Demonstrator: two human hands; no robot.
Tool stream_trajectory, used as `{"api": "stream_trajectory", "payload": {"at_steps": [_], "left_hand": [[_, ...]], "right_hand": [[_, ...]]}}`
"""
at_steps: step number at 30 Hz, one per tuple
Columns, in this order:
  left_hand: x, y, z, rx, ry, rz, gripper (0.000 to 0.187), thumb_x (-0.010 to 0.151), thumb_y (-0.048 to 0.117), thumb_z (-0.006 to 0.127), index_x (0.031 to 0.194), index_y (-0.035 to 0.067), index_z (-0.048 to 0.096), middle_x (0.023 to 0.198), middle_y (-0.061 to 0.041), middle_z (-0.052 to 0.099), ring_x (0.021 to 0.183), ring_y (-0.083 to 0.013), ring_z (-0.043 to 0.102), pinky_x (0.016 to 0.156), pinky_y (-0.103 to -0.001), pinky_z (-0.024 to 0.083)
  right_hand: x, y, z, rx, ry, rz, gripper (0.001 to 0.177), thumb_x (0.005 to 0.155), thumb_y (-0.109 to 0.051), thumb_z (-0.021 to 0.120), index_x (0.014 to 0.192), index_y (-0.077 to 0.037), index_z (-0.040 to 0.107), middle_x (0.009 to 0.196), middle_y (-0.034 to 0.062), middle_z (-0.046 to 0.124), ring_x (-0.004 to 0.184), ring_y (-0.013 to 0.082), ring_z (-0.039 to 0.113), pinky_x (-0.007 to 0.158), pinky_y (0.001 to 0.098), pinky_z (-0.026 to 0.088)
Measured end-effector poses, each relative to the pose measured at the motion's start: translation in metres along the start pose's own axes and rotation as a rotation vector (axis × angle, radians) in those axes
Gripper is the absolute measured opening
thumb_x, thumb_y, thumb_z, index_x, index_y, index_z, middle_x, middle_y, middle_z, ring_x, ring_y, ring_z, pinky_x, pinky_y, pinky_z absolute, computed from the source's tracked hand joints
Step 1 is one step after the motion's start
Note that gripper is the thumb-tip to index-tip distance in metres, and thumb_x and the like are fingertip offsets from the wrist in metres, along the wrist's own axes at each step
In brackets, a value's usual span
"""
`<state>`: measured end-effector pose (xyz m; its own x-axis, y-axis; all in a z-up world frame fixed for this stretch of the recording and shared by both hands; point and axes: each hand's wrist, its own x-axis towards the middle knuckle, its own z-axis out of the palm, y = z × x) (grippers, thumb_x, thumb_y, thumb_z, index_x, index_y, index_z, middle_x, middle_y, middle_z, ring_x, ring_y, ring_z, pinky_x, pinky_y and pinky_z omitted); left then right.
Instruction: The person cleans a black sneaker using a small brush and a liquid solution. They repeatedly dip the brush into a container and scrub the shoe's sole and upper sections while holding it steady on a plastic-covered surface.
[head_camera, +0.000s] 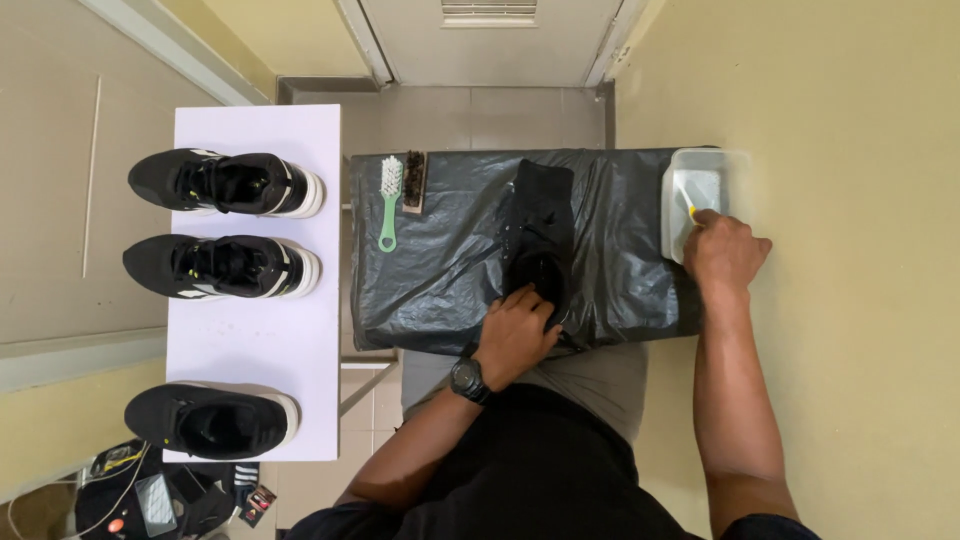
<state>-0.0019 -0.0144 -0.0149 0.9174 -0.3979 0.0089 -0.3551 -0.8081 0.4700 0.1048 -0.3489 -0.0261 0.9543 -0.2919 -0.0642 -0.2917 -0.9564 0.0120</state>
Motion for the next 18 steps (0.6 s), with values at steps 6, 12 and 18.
{"api": "stream_trajectory", "payload": {"at_steps": [6, 12, 18], "left_hand": [[0.001, -0.001, -0.010, -0.049, 0.085, 0.063, 0.033, 0.087, 0.036, 0.072, 0.106, 0.009, 0.077, 0.109, -0.016, 0.073, 0.117, -0.0369, 0.067, 0.080, -0.052, 0.055], [0.002, -0.014, 0.016, -0.003, 0.182, 0.136, 0.039, 0.082, 0.044, 0.071, 0.104, 0.012, 0.075, 0.108, -0.014, 0.071, 0.111, -0.0359, 0.068, 0.076, -0.051, 0.053], [0.006, -0.011, -0.014, 0.017, 0.195, 0.191, 0.040, 0.082, 0.047, 0.073, 0.094, 0.009, 0.073, 0.099, -0.013, 0.067, 0.088, -0.0304, 0.064, 0.062, -0.048, 0.049]], "right_hand": [[-0.011, 0.005, -0.006, 0.123, 0.190, 0.025, 0.033, 0.099, -0.014, 0.063, 0.128, -0.015, 0.078, 0.102, 0.0207, 0.073, 0.094, 0.0476, 0.073, 0.077, 0.0592, 0.057], [0.003, -0.001, 0.012, 0.128, 0.016, 0.138, 0.030, 0.102, -0.023, 0.059, 0.126, -0.024, 0.078, 0.107, 0.0150, 0.073, 0.095, 0.0465, 0.073, 0.077, 0.0619, 0.059], [-0.012, -0.043, -0.045, 0.272, -0.083, 0.188, 0.047, 0.090, -0.025, 0.052, 0.131, -0.021, 0.074, 0.122, 0.0242, 0.071, 0.109, 0.0499, 0.063, 0.086, 0.0609, 0.052]]}}
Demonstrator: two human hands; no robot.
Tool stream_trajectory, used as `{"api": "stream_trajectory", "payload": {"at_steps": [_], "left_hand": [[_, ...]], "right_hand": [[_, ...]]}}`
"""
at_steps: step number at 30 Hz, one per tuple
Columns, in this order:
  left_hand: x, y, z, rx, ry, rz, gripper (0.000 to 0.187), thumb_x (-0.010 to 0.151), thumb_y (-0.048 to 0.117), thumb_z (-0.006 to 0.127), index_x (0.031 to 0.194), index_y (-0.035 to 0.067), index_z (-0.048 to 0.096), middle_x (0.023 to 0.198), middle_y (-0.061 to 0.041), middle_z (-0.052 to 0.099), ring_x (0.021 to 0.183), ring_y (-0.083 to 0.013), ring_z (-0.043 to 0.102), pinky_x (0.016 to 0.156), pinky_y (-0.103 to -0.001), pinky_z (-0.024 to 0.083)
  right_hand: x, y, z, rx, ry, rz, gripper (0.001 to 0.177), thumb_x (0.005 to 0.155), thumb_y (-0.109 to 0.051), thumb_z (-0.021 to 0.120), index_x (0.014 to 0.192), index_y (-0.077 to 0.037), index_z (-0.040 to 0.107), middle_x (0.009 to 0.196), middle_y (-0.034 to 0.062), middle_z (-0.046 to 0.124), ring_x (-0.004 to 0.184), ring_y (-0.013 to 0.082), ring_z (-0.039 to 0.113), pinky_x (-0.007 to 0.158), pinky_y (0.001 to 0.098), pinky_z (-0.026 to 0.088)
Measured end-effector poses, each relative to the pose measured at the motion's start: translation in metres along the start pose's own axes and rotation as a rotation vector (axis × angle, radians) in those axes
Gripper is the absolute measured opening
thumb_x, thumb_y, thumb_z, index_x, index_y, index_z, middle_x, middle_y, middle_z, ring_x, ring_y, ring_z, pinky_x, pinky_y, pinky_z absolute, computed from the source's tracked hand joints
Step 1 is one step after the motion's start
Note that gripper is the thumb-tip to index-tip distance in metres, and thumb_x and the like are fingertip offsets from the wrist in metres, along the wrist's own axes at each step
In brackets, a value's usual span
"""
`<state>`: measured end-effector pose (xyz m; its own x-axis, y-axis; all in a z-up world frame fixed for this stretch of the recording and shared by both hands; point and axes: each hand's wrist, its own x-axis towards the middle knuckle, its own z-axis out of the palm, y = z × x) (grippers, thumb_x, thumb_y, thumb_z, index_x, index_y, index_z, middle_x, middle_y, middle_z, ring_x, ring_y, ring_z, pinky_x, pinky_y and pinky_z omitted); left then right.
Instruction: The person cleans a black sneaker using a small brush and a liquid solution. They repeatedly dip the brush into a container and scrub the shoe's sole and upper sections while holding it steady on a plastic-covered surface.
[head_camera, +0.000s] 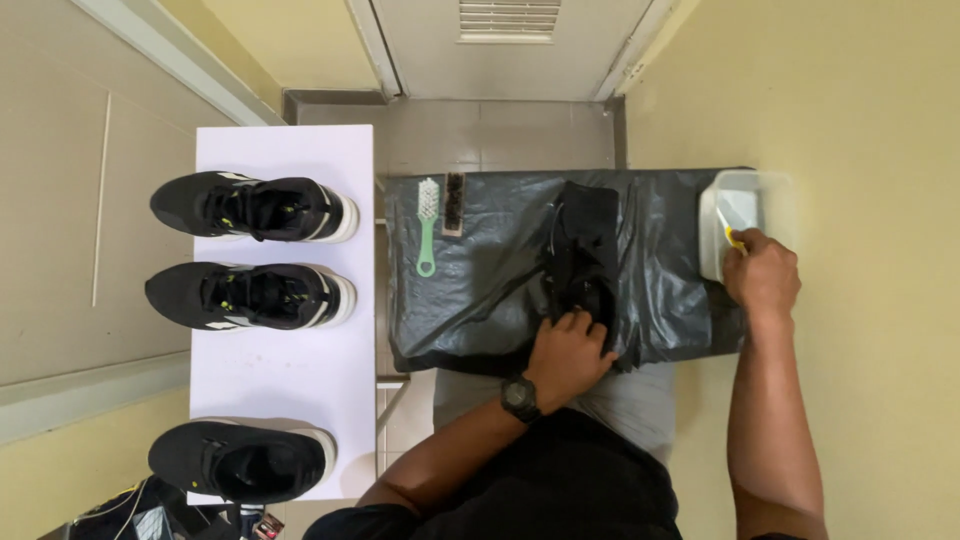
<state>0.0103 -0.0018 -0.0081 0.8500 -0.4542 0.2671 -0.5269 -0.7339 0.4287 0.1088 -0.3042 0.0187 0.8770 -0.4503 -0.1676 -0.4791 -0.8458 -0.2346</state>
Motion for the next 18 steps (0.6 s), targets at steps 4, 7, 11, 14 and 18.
{"api": "stream_trajectory", "payload": {"at_steps": [4, 7, 11, 14, 18], "left_hand": [[0.000, 0.000, -0.015, 0.013, 0.036, 0.023, 0.038, 0.083, 0.047, 0.074, 0.091, 0.010, 0.075, 0.102, -0.015, 0.069, 0.100, -0.0291, 0.067, 0.100, -0.076, 0.033], [0.003, 0.000, -0.019, -0.037, -0.123, -0.031, 0.039, 0.088, 0.045, 0.071, 0.100, 0.008, 0.075, 0.108, -0.014, 0.066, 0.107, -0.0313, 0.063, 0.092, -0.094, 0.024], [0.004, 0.001, -0.022, -0.116, -0.236, -0.072, 0.040, 0.090, 0.042, 0.070, 0.104, 0.004, 0.072, 0.113, -0.014, 0.062, 0.122, -0.0357, 0.052, 0.082, -0.094, 0.033], [0.006, -0.001, -0.025, -0.185, -0.334, -0.086, 0.042, 0.094, 0.040, 0.065, 0.109, 0.002, 0.071, 0.119, -0.016, 0.057, 0.127, -0.0388, 0.044, 0.082, -0.095, 0.032], [0.010, -0.001, -0.028, -0.222, -0.390, -0.088, 0.045, 0.096, 0.041, 0.060, 0.113, 0.000, 0.069, 0.121, -0.019, 0.054, 0.127, -0.0400, 0.041, 0.081, -0.095, 0.029]], "right_hand": [[0.002, 0.005, 0.004, -0.007, -0.022, 0.018, 0.046, 0.090, -0.029, 0.054, 0.131, -0.020, 0.074, 0.122, 0.0197, 0.073, 0.114, 0.0460, 0.062, 0.089, 0.0581, 0.052], [0.006, 0.010, 0.008, 0.007, 0.016, -0.101, 0.039, 0.097, -0.027, 0.060, 0.130, -0.013, 0.075, 0.114, 0.0224, 0.075, 0.113, 0.0455, 0.064, 0.091, 0.0545, 0.052], [0.006, 0.022, 0.017, 0.064, -0.004, -0.164, 0.037, 0.102, -0.021, 0.058, 0.132, -0.006, 0.073, 0.108, 0.0183, 0.077, 0.103, 0.0381, 0.068, 0.090, 0.0452, 0.053], [0.001, 0.026, 0.018, 0.079, 0.024, -0.236, 0.034, 0.103, -0.017, 0.060, 0.131, -0.004, 0.074, 0.110, 0.0186, 0.077, 0.099, 0.0384, 0.070, 0.092, 0.0433, 0.052], [0.002, 0.034, 0.021, 0.069, 0.052, -0.307, 0.034, 0.101, -0.016, 0.058, 0.129, -0.004, 0.075, 0.112, 0.0191, 0.077, 0.099, 0.0387, 0.070, 0.097, 0.0420, 0.052]]}}
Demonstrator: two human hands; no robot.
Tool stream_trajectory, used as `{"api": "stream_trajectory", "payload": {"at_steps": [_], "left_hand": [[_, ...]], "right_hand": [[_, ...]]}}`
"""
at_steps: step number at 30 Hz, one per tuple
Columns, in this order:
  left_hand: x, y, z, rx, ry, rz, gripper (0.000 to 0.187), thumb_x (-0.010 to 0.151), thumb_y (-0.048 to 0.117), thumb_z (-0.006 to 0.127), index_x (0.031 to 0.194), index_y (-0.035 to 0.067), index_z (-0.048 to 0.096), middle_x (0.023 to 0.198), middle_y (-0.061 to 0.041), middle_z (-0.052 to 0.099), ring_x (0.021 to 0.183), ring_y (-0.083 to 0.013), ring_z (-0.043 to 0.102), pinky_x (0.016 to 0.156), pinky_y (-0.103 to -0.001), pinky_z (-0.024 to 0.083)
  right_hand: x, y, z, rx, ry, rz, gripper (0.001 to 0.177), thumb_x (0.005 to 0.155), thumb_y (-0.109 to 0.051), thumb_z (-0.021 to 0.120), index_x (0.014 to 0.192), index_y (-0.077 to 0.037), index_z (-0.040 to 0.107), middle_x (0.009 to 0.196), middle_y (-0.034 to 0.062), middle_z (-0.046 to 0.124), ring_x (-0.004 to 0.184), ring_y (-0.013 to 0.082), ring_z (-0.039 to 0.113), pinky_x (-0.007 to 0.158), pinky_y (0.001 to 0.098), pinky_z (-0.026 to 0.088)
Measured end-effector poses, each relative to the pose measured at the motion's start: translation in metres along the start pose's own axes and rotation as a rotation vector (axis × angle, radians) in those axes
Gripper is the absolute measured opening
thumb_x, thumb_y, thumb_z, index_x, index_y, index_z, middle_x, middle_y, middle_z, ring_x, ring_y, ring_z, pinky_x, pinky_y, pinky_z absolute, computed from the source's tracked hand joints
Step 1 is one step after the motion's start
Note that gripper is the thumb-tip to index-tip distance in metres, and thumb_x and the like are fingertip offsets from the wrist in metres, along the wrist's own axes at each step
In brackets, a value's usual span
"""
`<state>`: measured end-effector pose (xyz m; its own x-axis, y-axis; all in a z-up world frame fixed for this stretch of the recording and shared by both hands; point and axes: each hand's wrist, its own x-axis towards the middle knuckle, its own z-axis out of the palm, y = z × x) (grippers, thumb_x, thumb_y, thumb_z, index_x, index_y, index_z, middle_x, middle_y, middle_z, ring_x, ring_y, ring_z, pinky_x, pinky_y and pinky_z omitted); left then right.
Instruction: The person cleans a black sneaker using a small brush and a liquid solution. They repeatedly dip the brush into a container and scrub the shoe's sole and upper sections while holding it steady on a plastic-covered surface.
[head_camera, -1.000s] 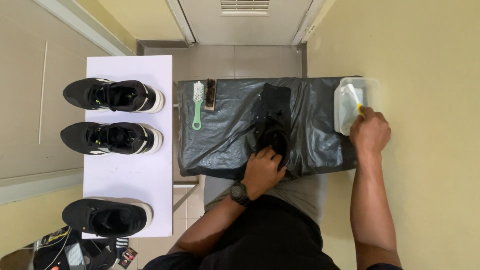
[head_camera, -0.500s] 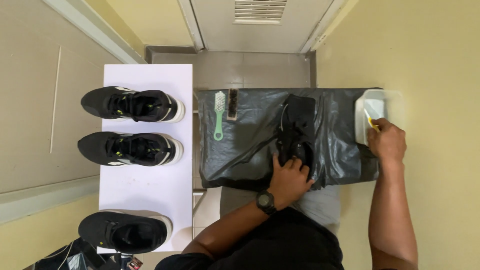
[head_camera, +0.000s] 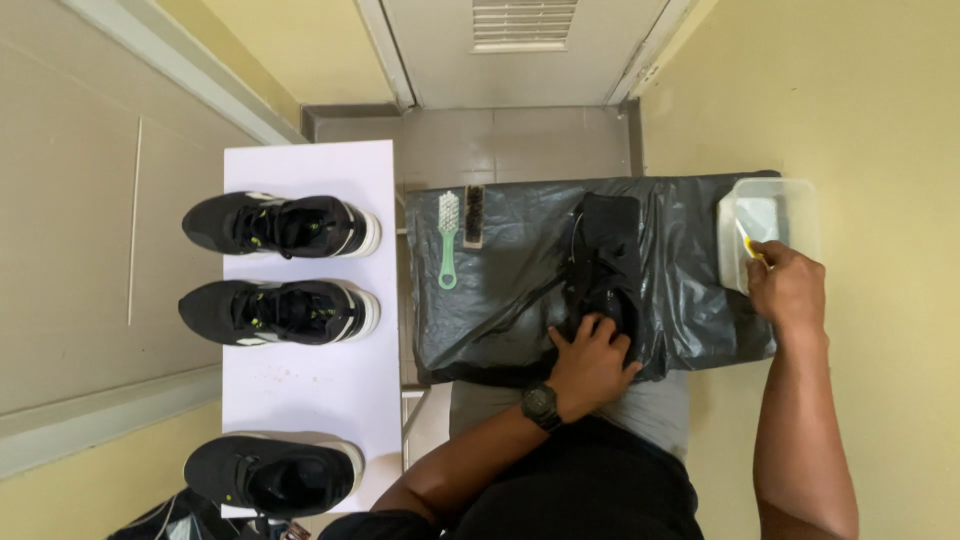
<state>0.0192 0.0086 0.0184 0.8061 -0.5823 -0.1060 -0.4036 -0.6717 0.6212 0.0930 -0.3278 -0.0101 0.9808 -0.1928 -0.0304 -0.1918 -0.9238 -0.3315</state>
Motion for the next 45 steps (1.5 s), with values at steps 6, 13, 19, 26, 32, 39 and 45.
{"api": "stream_trajectory", "payload": {"at_steps": [6, 13, 19, 26, 32, 39, 45], "left_hand": [[0.004, 0.004, 0.002, 0.034, -0.048, -0.049, 0.047, 0.098, 0.044, 0.055, 0.116, 0.003, 0.070, 0.120, -0.015, 0.052, 0.127, -0.0377, 0.041, 0.084, -0.094, 0.029], [0.007, 0.004, 0.021, 0.096, 0.134, -0.044, 0.043, 0.091, 0.043, 0.066, 0.109, 0.006, 0.076, 0.120, -0.014, 0.060, 0.125, -0.0348, 0.047, 0.081, -0.090, 0.034], [0.007, 0.006, 0.030, 0.070, 0.127, -0.125, 0.042, 0.090, 0.042, 0.068, 0.110, 0.006, 0.077, 0.119, -0.011, 0.060, 0.128, -0.0330, 0.045, 0.089, -0.088, 0.033], [0.005, 0.007, 0.040, 0.027, 0.228, -0.135, 0.041, 0.085, 0.040, 0.070, 0.107, 0.007, 0.077, 0.107, -0.012, 0.065, 0.119, -0.0353, 0.054, 0.087, -0.085, 0.039], [0.004, 0.006, 0.044, 0.015, 0.232, -0.117, 0.043, 0.087, 0.038, 0.072, 0.112, 0.004, 0.076, 0.110, -0.017, 0.066, 0.120, -0.0384, 0.055, 0.088, -0.085, 0.037], [0.003, 0.010, 0.039, 0.025, 0.195, -0.164, 0.044, 0.088, 0.038, 0.072, 0.117, 0.004, 0.075, 0.119, -0.017, 0.066, 0.123, -0.0372, 0.054, 0.094, -0.084, 0.036], [0.002, 0.014, 0.036, 0.034, 0.196, -0.181, 0.043, 0.087, 0.039, 0.072, 0.116, 0.007, 0.076, 0.120, -0.014, 0.065, 0.124, -0.0346, 0.054, 0.095, -0.083, 0.037]], "right_hand": [[0.000, 0.005, 0.001, 0.087, 0.027, 0.024, 0.036, 0.098, -0.010, 0.057, 0.129, -0.004, 0.075, 0.118, 0.0206, 0.075, 0.107, 0.0379, 0.069, 0.101, 0.0420, 0.049], [-0.017, 0.007, -0.020, -0.004, 0.292, -0.144, 0.035, 0.098, -0.001, 0.065, 0.131, -0.001, 0.076, 0.104, 0.0208, 0.075, 0.091, 0.0371, 0.070, 0.085, 0.0455, 0.055], [-0.041, -0.001, -0.037, -0.015, 0.468, -0.178, 0.034, 0.098, -0.001, 0.068, 0.130, -0.004, 0.078, 0.104, 0.0168, 0.074, 0.091, 0.0373, 0.068, 0.078, 0.0467, 0.055], [-0.085, -0.002, -0.024, 0.095, 0.623, -0.143, 0.034, 0.094, 0.001, 0.073, 0.128, -0.004, 0.079, 0.100, 0.0144, 0.067, 0.097, 0.0375, 0.070, 0.085, 0.0456, 0.057], [-0.119, -0.002, -0.016, -0.026, 0.310, 0.126, 0.042, 0.097, -0.011, 0.062, 0.136, -0.021, 0.076, 0.103, 0.0073, 0.064, 0.095, 0.0353, 0.070, 0.076, 0.0545, 0.060], [-0.115, 0.014, -0.010, 0.015, 0.439, 0.055, 0.043, 0.097, -0.010, 0.065, 0.137, -0.022, 0.076, 0.106, 0.0072, 0.063, 0.098, 0.0372, 0.070, 0.074, 0.0564, 0.060], [-0.121, 0.014, 0.000, -0.081, 0.376, 0.064, 0.040, 0.098, -0.012, 0.063, 0.131, -0.024, 0.080, 0.099, 0.0042, 0.063, 0.090, 0.0333, 0.072, 0.069, 0.0529, 0.061]]}}
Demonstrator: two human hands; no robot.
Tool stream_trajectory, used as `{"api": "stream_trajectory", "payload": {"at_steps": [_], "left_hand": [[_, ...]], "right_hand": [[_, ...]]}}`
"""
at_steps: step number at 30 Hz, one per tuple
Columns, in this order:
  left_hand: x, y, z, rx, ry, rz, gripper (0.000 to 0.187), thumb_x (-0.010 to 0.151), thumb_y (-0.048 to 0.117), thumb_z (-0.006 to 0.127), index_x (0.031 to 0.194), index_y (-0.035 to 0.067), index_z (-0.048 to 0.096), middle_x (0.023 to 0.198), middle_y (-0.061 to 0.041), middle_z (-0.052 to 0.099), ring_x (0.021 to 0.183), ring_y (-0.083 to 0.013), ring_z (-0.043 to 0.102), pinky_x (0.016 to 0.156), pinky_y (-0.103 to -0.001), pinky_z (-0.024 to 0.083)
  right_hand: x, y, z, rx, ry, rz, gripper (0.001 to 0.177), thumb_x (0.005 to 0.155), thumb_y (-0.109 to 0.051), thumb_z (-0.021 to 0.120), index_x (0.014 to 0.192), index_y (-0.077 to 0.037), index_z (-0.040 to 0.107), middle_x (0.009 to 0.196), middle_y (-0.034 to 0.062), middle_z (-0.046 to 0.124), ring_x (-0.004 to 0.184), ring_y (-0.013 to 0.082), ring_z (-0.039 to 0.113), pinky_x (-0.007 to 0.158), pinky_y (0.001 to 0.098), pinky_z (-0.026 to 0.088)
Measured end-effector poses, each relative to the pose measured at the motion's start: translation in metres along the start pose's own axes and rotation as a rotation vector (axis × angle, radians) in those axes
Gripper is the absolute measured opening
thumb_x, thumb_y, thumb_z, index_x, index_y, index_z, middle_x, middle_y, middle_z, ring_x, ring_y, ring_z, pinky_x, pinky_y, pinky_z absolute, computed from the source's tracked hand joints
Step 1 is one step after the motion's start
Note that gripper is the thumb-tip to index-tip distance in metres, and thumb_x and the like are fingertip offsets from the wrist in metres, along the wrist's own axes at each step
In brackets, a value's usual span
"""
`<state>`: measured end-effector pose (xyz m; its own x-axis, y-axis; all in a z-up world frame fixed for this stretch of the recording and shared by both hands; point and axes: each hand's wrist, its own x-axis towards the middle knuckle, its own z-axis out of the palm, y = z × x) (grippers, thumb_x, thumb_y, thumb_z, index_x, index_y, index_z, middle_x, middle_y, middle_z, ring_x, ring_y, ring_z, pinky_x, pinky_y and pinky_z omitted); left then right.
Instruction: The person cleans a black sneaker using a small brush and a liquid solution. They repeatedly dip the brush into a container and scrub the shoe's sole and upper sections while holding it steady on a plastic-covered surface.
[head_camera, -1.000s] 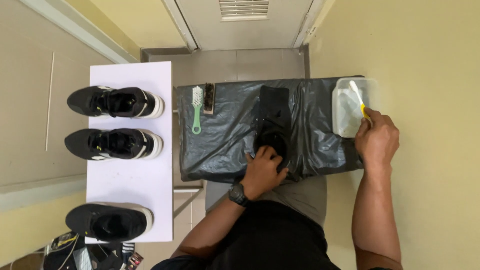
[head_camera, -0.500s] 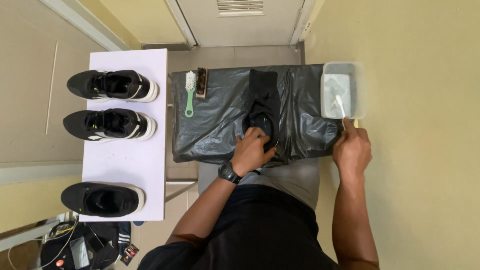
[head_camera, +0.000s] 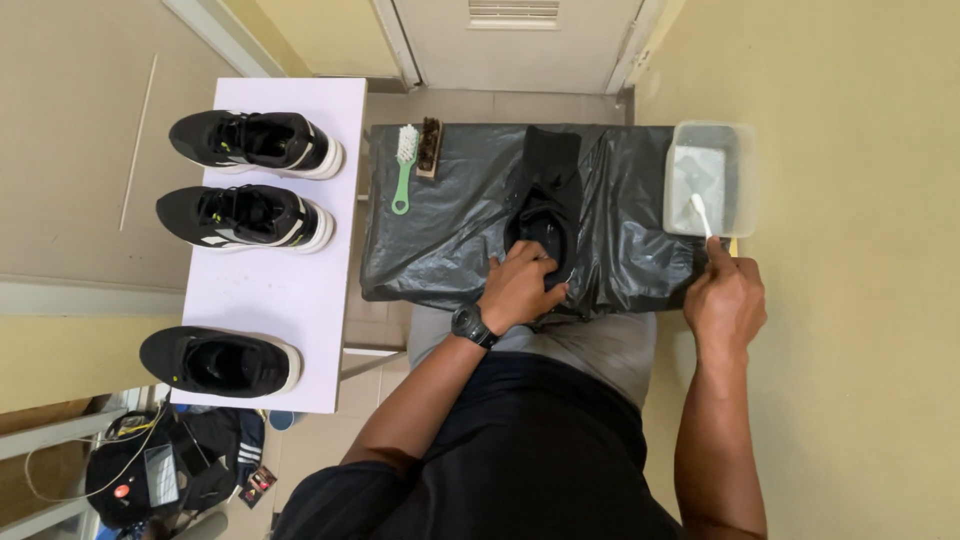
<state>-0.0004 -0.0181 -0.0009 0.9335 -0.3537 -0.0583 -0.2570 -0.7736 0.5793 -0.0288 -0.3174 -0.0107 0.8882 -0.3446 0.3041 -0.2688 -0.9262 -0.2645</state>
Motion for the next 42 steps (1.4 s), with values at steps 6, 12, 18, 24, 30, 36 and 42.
{"api": "stream_trajectory", "payload": {"at_steps": [6, 12, 18, 24, 30, 36, 42], "left_hand": [[-0.001, 0.000, -0.006, -0.001, -0.009, 0.027, 0.041, 0.091, 0.037, 0.069, 0.116, 0.006, 0.075, 0.119, -0.013, 0.066, 0.126, -0.0334, 0.054, 0.094, -0.080, 0.040], [-0.004, -0.007, 0.000, 0.031, 0.062, 0.101, 0.035, 0.091, 0.035, 0.071, 0.110, 0.006, 0.077, 0.113, -0.012, 0.068, 0.121, -0.0316, 0.057, 0.094, -0.067, 0.048], [-0.002, -0.019, 0.015, -0.051, 0.205, 0.218, 0.031, 0.094, 0.032, 0.071, 0.101, 0.003, 0.079, 0.107, -0.013, 0.071, 0.118, -0.0326, 0.062, 0.089, -0.050, 0.055], [-0.002, -0.029, -0.009, -0.310, 0.248, 0.367, 0.024, 0.093, 0.020, 0.076, 0.097, -0.004, 0.076, 0.108, -0.019, 0.071, 0.112, -0.0404, 0.063, 0.092, -0.047, 0.056], [0.013, -0.069, -0.036, -0.661, 0.198, 0.363, 0.016, 0.097, 0.010, 0.072, 0.109, 0.000, 0.076, 0.114, -0.014, 0.071, 0.114, -0.0393, 0.063, 0.101, -0.051, 0.050], [0.027, -0.081, -0.048, -0.875, 0.161, 0.412, 0.018, 0.098, 0.004, 0.069, 0.113, 0.004, 0.077, 0.116, -0.009, 0.073, 0.115, -0.0305, 0.063, 0.107, -0.050, 0.043], [0.037, -0.075, -0.042, -0.956, 0.144, 0.512, 0.013, 0.095, 0.003, 0.072, 0.108, 0.001, 0.077, 0.107, -0.012, 0.074, 0.107, -0.0282, 0.065, 0.109, -0.054, 0.040]], "right_hand": [[0.002, -0.006, 0.001, 0.037, 0.023, 0.017, 0.046, 0.092, -0.011, 0.064, 0.134, -0.025, 0.078, 0.101, 0.0042, 0.060, 0.092, 0.0344, 0.071, 0.072, 0.0567, 0.061], [-0.001, -0.007, 0.006, 0.058, 0.053, 0.010, 0.050, 0.092, -0.007, 0.065, 0.137, -0.023, 0.077, 0.102, 0.0028, 0.061, 0.095, 0.0339, 0.071, 0.071, 0.0569, 0.061], [0.002, -0.016, -0.007, -0.052, -0.056, 0.027, 0.038, 0.099, -0.016, 0.063, 0.132, -0.027, 0.078, 0.100, 0.0038, 0.062, 0.091, 0.0330, 0.072, 0.070, 0.0552, 0.061], [0.000, -0.012, 0.009, 0.107, 0.082, -0.040, 0.042, 0.096, -0.006, 0.069, 0.136, -0.018, 0.077, 0.102, 0.0077, 0.064, 0.099, 0.0349, 0.070, 0.078, 0.0518, 0.059], [0.011, -0.020, 0.012, 0.350, 0.251, -0.179, 0.044, 0.095, 0.010, 0.068, 0.137, 0.002, 0.076, 0.099, 0.0182, 0.065, 0.096, 0.0419, 0.068, 0.088, 0.0475, 0.055], [0.011, -0.018, 0.017, 0.312, 0.342, -0.165, 0.047, 0.093, 0.013, 0.070, 0.139, 0.003, 0.075, 0.100, 0.0175, 0.063, 0.095, 0.0394, 0.069, 0.088, 0.0443, 0.055], [-0.003, -0.005, 0.039, 0.316, 0.283, -0.125, 0.045, 0.092, 0.012, 0.070, 0.136, 0.002, 0.077, 0.097, 0.0172, 0.063, 0.092, 0.0404, 0.069, 0.087, 0.0457, 0.055]]}}
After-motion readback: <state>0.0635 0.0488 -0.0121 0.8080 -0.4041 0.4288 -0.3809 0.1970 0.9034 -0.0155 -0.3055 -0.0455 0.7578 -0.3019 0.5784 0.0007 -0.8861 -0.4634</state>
